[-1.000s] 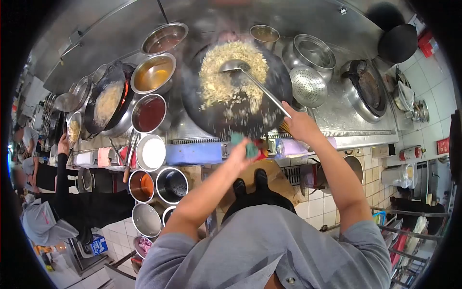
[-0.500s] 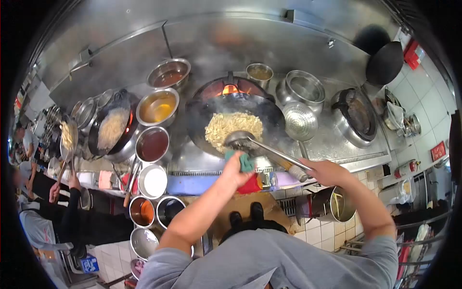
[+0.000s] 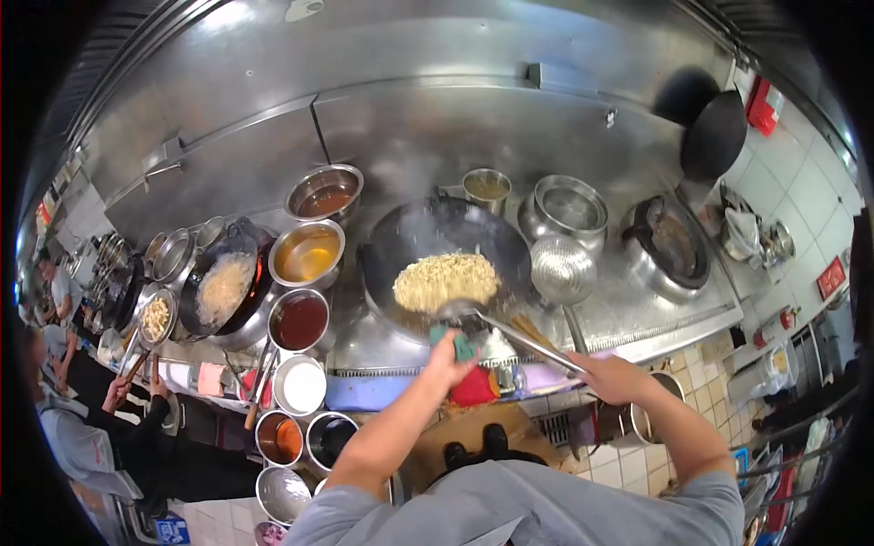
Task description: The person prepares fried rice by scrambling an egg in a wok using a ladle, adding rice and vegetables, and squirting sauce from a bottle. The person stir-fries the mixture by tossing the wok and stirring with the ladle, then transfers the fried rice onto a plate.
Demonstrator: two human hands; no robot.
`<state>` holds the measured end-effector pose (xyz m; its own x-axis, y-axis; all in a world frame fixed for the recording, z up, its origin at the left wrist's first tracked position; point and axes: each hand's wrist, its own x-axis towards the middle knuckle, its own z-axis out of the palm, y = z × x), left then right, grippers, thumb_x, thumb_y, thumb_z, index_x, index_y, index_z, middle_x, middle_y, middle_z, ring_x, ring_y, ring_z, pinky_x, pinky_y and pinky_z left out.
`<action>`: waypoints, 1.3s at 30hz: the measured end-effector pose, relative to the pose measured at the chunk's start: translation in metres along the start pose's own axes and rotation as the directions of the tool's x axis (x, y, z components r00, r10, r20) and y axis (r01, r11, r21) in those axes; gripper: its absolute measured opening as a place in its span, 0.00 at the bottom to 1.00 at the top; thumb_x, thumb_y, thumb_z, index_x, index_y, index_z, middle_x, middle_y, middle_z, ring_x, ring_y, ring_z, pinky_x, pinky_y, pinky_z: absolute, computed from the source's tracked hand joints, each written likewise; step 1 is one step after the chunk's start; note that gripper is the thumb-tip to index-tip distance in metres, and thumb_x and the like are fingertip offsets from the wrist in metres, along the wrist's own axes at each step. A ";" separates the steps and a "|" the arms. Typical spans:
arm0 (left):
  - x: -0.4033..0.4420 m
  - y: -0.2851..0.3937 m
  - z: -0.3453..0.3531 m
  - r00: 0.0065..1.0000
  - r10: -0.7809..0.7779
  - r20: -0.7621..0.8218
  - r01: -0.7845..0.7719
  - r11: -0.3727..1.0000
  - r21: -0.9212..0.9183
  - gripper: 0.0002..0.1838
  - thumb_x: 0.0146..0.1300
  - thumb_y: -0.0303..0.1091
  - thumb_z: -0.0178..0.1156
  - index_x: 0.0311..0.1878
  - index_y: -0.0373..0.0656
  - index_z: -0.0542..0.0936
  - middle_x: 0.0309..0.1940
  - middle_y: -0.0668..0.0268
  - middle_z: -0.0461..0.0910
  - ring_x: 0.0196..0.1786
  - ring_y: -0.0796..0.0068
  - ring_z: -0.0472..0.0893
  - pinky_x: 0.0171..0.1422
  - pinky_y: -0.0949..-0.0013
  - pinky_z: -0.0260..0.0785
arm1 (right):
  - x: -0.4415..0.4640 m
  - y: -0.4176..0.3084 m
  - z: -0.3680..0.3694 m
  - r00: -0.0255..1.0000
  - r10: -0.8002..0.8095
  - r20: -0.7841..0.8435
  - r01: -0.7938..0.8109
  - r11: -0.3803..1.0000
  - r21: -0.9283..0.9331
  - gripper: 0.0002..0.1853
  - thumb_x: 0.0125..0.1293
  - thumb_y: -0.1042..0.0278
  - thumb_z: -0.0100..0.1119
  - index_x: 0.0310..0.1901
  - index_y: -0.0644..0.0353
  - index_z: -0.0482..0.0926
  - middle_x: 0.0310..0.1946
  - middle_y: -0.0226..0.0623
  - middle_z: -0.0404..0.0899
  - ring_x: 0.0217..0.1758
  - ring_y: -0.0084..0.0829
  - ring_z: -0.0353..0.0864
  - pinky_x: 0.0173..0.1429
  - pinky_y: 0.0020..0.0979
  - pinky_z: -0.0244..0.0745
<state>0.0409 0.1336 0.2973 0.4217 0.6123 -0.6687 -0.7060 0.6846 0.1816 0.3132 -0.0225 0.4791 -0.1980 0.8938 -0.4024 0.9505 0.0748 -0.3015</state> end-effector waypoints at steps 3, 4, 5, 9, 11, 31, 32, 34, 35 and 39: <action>-0.065 -0.025 0.009 0.996 -0.086 -0.016 0.088 0.989 0.118 0.09 0.68 0.40 0.53 0.43 0.45 0.73 0.35 0.61 0.77 0.37 0.63 0.78 0.43 0.55 0.79 | -0.025 0.028 -0.025 0.991 -0.130 0.042 0.132 0.990 -0.050 0.30 0.72 0.60 0.47 0.75 0.42 0.56 0.48 0.51 0.81 0.47 0.56 0.80 0.52 0.50 0.74; -0.080 -0.025 0.021 0.996 -0.078 -0.045 0.083 0.988 0.132 0.07 0.69 0.39 0.53 0.41 0.48 0.74 0.34 0.63 0.77 0.36 0.62 0.78 0.42 0.55 0.80 | -0.019 0.030 -0.028 0.986 -0.159 0.041 0.162 0.985 -0.063 0.30 0.72 0.60 0.47 0.74 0.42 0.57 0.49 0.50 0.81 0.48 0.56 0.80 0.53 0.50 0.74; -0.058 -0.018 0.021 0.998 -0.040 -0.044 0.046 0.991 0.125 0.08 0.68 0.39 0.53 0.42 0.46 0.74 0.35 0.62 0.77 0.37 0.64 0.78 0.43 0.56 0.79 | -0.003 0.014 -0.033 0.995 -0.067 0.070 0.072 0.995 -0.067 0.30 0.72 0.60 0.47 0.74 0.42 0.57 0.49 0.50 0.81 0.48 0.56 0.80 0.54 0.50 0.74; 0.023 -0.004 -0.006 1.000 0.024 -0.015 -0.022 0.991 0.132 0.08 0.67 0.38 0.55 0.43 0.46 0.75 0.35 0.62 0.77 0.38 0.65 0.78 0.45 0.56 0.78 | 0.105 -0.011 0.006 0.993 0.067 -0.095 -0.076 0.993 -0.091 0.30 0.71 0.62 0.49 0.74 0.45 0.59 0.46 0.54 0.82 0.45 0.56 0.81 0.52 0.50 0.75; -0.010 -0.021 -0.003 0.999 -0.007 0.041 -0.001 0.985 0.175 0.07 0.67 0.36 0.55 0.44 0.45 0.75 0.35 0.62 0.78 0.38 0.65 0.78 0.45 0.55 0.78 | 0.120 -0.021 0.016 0.981 0.059 -0.183 -0.075 0.994 -0.081 0.30 0.70 0.62 0.49 0.73 0.46 0.60 0.45 0.55 0.82 0.44 0.55 0.82 0.52 0.50 0.75; -0.046 -0.076 0.008 0.998 0.066 -0.002 -0.065 0.981 0.184 0.10 0.68 0.40 0.53 0.43 0.45 0.75 0.33 0.63 0.80 0.35 0.66 0.81 0.34 0.64 0.73 | 0.050 -0.054 0.042 0.912 -0.403 0.081 -0.411 -0.900 0.143 0.18 0.76 0.67 0.44 0.56 0.75 0.64 0.24 0.28 0.68 0.19 0.19 0.71 0.26 0.24 0.72; -0.081 -0.074 0.022 0.998 0.034 0.043 -0.039 0.991 0.130 0.10 0.68 0.41 0.54 0.42 0.45 0.76 0.35 0.63 0.80 0.37 0.67 0.80 0.36 0.63 0.74 | 0.043 -0.060 0.032 0.911 -0.404 0.081 -0.412 -0.899 0.150 0.18 0.76 0.67 0.44 0.56 0.75 0.64 0.24 0.28 0.68 0.19 0.19 0.71 0.26 0.24 0.72; -0.084 -0.055 0.033 0.996 0.011 0.090 -0.018 0.997 0.076 0.10 0.68 0.41 0.55 0.40 0.45 0.76 0.36 0.63 0.80 0.39 0.68 0.80 0.37 0.63 0.75 | 0.037 -0.068 0.021 0.908 -0.414 0.069 -0.415 -0.910 0.009 0.19 0.76 0.67 0.42 0.58 0.76 0.62 0.24 0.28 0.68 0.20 0.20 0.72 0.27 0.25 0.74; -0.060 -0.039 0.036 0.997 0.003 0.080 -0.005 1.000 0.020 0.10 0.68 0.41 0.56 0.40 0.45 0.76 0.37 0.63 0.80 0.40 0.68 0.79 0.39 0.62 0.76 | 0.045 -0.066 0.022 0.888 -0.461 -0.005 -0.460 -0.887 0.037 0.22 0.77 0.65 0.40 0.61 0.79 0.59 0.24 0.31 0.68 0.22 0.23 0.73 0.28 0.24 0.73; -0.025 -0.005 0.032 0.997 0.018 0.077 -0.013 0.998 -0.059 0.07 0.67 0.38 0.57 0.39 0.45 0.76 0.33 0.66 0.78 0.38 0.67 0.78 0.40 0.62 0.77 | 0.069 -0.071 0.016 0.902 -0.432 0.004 -0.427 -0.889 0.167 0.21 0.77 0.66 0.42 0.63 0.74 0.61 0.25 0.28 0.66 0.21 0.19 0.71 0.28 0.25 0.71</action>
<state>0.0526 0.1276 0.3360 0.4520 0.6530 -0.6078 -0.7438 0.6520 0.1473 0.2279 0.0265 0.4593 -0.5903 0.7718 -0.2365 -0.8004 -0.5217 0.2952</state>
